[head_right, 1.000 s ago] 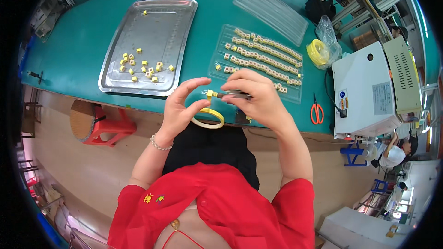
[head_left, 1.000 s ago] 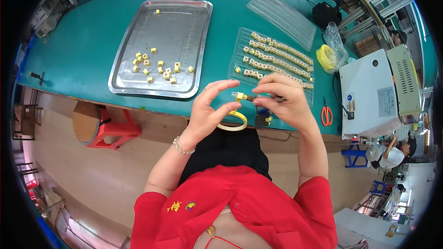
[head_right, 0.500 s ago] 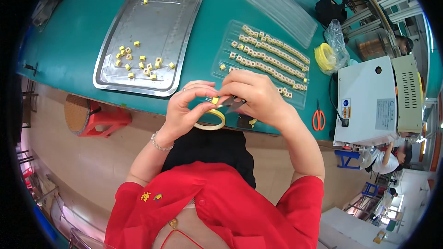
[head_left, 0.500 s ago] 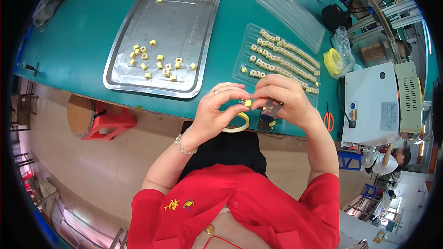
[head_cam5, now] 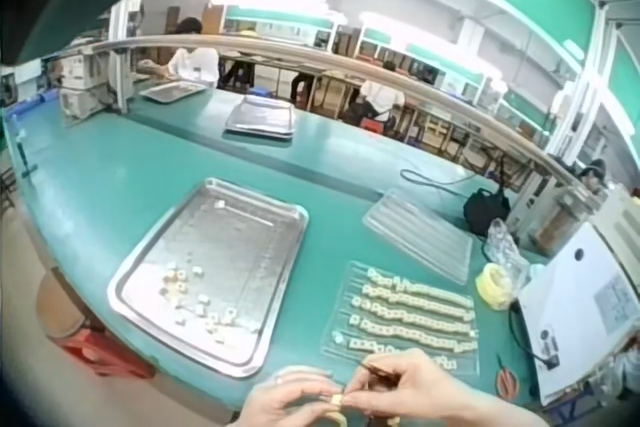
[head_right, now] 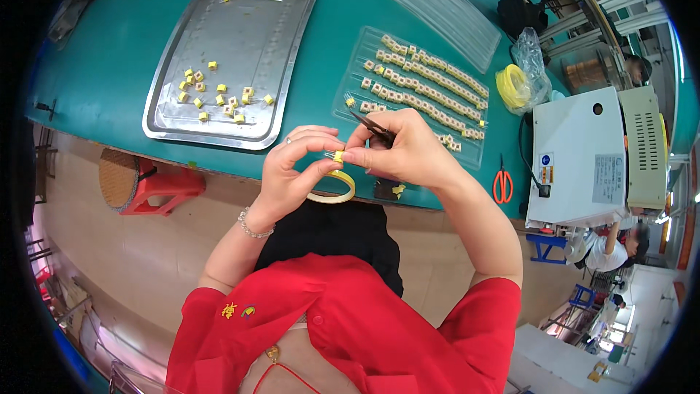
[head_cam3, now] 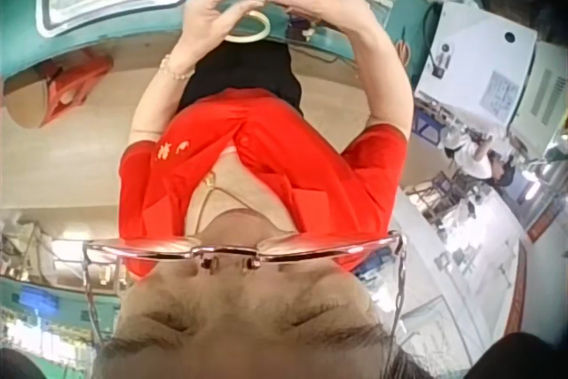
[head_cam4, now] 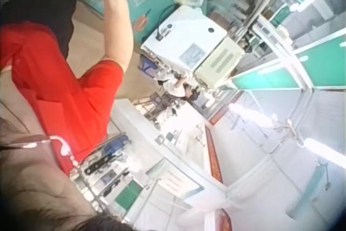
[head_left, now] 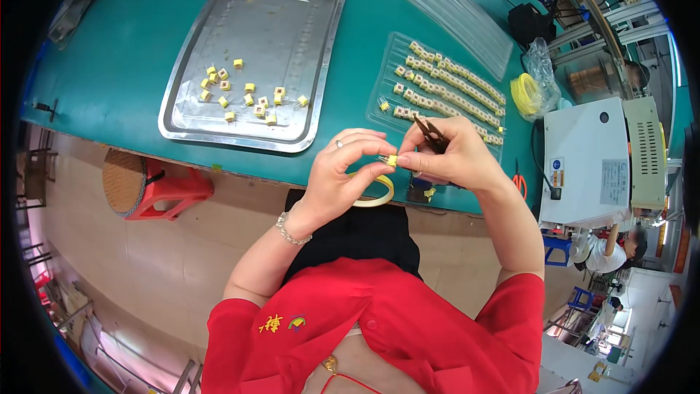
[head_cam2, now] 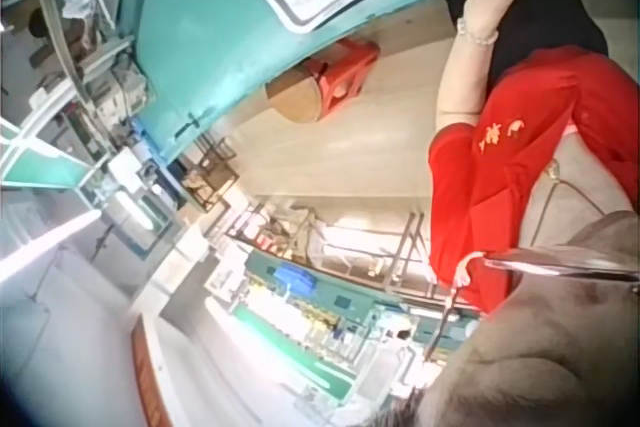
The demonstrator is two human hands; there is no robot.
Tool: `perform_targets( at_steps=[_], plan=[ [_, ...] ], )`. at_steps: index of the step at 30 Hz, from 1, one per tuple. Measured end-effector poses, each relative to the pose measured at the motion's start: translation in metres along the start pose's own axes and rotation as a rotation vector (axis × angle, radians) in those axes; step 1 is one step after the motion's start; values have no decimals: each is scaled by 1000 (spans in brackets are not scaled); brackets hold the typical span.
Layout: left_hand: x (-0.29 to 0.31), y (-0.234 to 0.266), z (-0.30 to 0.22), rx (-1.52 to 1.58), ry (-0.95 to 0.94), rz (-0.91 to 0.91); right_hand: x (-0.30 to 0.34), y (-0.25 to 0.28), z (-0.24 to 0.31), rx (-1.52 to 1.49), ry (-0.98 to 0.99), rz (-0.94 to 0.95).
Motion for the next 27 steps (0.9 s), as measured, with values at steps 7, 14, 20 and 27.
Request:
perform_targets(
  at_steps=[7, 14, 20, 27],
  plan=[
    [0, 0, 0, 8, -13, -9, 0, 1, -8, -41, -27, -10],
    [0, 0, 1, 16, -20, -9, 0, -2, -3, 53, 36, -26],
    [0, 0, 1, 8, -29, -7, -1, -4, -1, 156, -13, -72],
    [-1, -1, 1, 4, -18, 1, -4, -3, -3, 105, -91, -67]
  ],
)
Point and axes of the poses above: each hand's wrist, its own x-axis away from the middle knuckle, its own y-axis out of the back of the hand, z = x × y, the point moved 6 cm from there along -x, towards the middle knuckle, and after that the axes turned 15 degrees about -x, right-handed, at the moved point
